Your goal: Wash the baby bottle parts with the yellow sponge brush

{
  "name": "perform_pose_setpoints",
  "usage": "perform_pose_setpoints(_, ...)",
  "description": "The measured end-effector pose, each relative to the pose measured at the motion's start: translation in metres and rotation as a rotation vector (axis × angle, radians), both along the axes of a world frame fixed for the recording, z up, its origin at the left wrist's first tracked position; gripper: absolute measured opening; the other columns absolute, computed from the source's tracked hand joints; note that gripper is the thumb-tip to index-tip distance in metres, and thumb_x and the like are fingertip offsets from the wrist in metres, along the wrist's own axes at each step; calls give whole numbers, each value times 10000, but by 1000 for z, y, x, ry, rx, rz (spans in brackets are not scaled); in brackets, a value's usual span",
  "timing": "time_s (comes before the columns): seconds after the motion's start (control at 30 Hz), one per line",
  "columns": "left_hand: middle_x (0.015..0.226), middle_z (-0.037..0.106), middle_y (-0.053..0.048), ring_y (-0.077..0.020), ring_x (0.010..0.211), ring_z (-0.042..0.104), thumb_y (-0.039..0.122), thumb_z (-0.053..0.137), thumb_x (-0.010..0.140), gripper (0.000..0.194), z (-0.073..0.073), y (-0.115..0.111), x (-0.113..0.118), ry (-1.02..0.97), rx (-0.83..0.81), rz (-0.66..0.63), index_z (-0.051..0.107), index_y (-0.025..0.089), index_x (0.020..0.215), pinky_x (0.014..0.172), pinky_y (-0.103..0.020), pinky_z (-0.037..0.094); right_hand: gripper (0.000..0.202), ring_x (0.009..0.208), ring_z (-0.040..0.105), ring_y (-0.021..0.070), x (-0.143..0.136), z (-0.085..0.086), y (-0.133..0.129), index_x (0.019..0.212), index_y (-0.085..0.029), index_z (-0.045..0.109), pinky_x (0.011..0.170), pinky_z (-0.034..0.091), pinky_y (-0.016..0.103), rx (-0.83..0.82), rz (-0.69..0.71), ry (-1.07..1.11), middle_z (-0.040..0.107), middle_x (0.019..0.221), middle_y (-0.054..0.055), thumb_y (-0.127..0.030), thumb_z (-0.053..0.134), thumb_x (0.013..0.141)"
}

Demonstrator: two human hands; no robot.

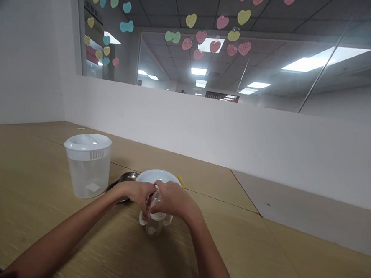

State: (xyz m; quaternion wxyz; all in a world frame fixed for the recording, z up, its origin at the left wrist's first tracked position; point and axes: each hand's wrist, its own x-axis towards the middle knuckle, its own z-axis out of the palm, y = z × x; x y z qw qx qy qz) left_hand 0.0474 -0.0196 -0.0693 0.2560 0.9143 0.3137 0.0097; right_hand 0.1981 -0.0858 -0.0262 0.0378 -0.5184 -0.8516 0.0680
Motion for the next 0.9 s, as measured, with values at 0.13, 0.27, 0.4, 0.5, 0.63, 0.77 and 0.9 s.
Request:
perform_pose_setpoints(0.13, 758, 634, 1, -157, 675, 579, 345, 763, 478, 400, 4, -5, 0, 4, 6, -15, 615, 160, 800, 560, -222, 412, 424, 782, 566, 180, 2, 4, 2, 997, -200, 624, 583, 355, 237, -12, 14, 11, 644, 875, 35, -389, 642, 617)
perform_pose_setpoints(0.27, 707, 625, 7, -153, 638, 572, 342, 764, 476, 368, 1, -4, 0, 6, 13, -21, 621, 160, 763, 548, -226, 405, 348, 740, 569, 169, 3, 7, 2, 921, -198, 663, 555, 355, 228, -26, 14, 8, 650, 840, 30, -381, 636, 626)
perform_pose_setpoints(0.4, 725, 626, -6, -148, 638, 562, 357, 761, 483, 377, 0, -2, 0, 6, 6, -51, 620, 145, 760, 550, -224, 405, 263, 667, 554, 149, 4, 9, 3, 817, -193, 675, 522, 338, 223, -52, 29, 3, 646, 764, 21, -395, 599, 666)
perform_pose_setpoints(0.5, 725, 623, -8, -147, 639, 556, 367, 760, 485, 375, 1, -2, -1, -14, -5, -67, 616, 137, 744, 550, -223, 402, 278, 656, 549, 142, 5, 7, 4, 823, -187, 669, 514, 331, 221, -62, 19, 21, 644, 753, 19, -413, 588, 683)
perform_pose_setpoints(0.63, 715, 620, -1, -149, 633, 555, 368, 757, 490, 378, 0, -1, -1, -6, -13, -56, 618, 143, 761, 537, -222, 395, 273, 655, 538, 145, 3, 8, -1, 831, -188, 651, 494, 305, 228, -8, -24, 5, 636, 757, 16, -393, 612, 656)
perform_pose_setpoints(0.77, 718, 617, 18, -138, 661, 558, 338, 744, 523, 331, -4, 3, 0, -62, 1, -114, 618, 162, 773, 564, -204, 396, 263, 667, 524, 137, 10, 20, -13, 856, -203, 622, 528, 323, 232, 60, -7, 103, 619, 766, 1, -397, 607, 680)
perform_pose_setpoints(0.9, 702, 618, 22, -135, 628, 555, 318, 747, 506, 360, -6, 5, 1, -57, -22, -106, 621, 165, 807, 526, -202, 383, 319, 767, 537, 145, 30, 26, -4, 992, -201, 555, 638, 384, 236, 112, -24, 311, 605, 888, 11, -358, 588, 716)
